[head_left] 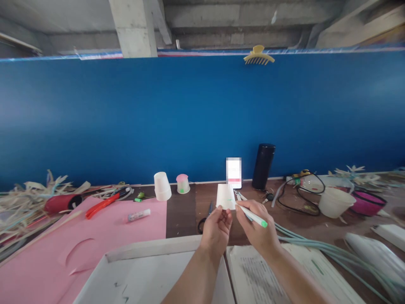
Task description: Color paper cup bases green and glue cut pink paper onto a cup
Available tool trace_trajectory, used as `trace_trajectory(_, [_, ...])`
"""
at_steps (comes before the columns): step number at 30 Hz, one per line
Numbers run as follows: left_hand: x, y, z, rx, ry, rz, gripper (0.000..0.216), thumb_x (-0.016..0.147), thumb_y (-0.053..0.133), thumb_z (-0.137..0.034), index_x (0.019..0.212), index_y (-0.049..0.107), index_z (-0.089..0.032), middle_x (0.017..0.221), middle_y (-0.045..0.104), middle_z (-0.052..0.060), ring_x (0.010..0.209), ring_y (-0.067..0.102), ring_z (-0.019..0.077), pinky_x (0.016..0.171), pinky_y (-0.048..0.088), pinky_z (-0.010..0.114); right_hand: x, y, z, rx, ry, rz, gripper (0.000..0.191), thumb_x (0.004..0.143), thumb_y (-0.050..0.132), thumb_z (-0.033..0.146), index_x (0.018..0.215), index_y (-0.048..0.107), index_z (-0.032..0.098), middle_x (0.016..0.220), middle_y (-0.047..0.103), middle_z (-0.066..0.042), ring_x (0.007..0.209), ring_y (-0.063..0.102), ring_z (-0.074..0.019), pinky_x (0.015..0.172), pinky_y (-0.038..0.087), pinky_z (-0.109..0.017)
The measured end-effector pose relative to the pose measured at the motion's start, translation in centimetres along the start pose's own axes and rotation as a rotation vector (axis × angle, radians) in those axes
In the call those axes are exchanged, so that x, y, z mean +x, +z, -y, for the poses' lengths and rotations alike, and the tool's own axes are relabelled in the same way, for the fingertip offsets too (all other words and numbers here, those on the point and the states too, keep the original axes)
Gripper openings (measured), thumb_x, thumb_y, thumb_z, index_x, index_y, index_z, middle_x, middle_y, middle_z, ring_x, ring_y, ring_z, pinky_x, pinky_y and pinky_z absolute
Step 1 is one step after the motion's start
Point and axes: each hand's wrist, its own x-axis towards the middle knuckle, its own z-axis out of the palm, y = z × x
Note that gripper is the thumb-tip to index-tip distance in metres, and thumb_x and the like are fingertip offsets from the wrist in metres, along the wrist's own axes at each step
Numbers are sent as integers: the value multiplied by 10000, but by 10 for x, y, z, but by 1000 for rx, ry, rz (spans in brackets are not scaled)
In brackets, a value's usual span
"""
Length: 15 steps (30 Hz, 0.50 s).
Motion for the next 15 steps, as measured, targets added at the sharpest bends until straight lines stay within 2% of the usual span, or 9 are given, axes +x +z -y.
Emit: trace_trajectory(15, [2, -1, -1, -44, 13, -28, 95, 793, 550, -37, 716, 601, -59, 681, 618, 72, 656, 630, 105, 649, 550, 190, -2, 0, 4, -34, 5, 27, 100, 825, 549, 262, 891, 609, 216, 819, 671, -37, 791, 620, -191, 749, 458, -333])
